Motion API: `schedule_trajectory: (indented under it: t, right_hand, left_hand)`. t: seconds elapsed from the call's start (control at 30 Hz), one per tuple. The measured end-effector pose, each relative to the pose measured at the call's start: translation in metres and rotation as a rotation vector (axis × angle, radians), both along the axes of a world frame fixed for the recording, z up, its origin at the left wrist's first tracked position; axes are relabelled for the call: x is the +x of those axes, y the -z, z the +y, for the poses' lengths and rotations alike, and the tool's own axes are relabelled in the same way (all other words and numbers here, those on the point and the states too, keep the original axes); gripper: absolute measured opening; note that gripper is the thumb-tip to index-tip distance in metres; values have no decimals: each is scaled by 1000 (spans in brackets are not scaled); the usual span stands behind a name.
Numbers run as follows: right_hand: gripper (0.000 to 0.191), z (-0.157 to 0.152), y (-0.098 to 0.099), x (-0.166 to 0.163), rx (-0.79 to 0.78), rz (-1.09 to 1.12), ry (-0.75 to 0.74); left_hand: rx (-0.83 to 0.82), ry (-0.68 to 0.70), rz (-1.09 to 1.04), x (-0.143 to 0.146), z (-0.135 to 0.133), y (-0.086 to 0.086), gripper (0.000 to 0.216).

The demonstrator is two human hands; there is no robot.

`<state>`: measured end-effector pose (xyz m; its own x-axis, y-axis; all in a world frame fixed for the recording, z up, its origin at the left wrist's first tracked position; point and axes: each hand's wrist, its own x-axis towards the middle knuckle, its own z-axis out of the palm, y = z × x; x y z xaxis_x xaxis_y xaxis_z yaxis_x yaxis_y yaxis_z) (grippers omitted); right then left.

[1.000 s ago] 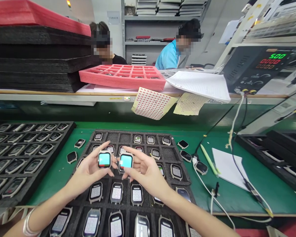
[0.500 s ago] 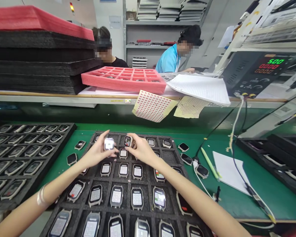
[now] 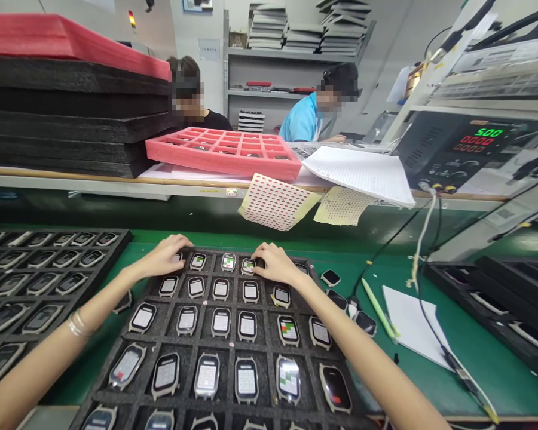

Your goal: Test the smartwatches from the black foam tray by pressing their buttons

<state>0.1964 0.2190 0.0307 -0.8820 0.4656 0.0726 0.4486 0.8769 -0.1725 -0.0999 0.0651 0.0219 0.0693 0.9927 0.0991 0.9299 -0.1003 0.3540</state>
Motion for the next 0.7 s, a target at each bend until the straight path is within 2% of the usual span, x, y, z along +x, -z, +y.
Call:
schedule_trajectory:
  t: [0.13, 0.23, 0.37, 0.47, 0.57, 0.7]
  right_hand:
    - [32, 3, 1, 3, -12, -40, 2]
    - [37, 0, 7, -8, -16, -23, 28]
    - [36, -2, 13, -16, -77, 48, 43]
    - [32, -6, 13, -15, -172, 158, 33]
    - [32, -15, 10, -15, -297, 330, 43]
    - [51, -39, -4, -18, -550, 545, 49]
  left_hand:
    - [-156, -82, 107, -18, -3, -8, 30]
    - [-232, -134, 123, -22, 2, -4, 25]
    - [-222, -172, 23, -24, 7, 4, 20]
    - [-128, -193, -156, -25, 3, 5, 25]
    - [-9, -203, -431, -17, -9, 1, 35]
    - [125, -149, -856, 14, -32, -16, 46]
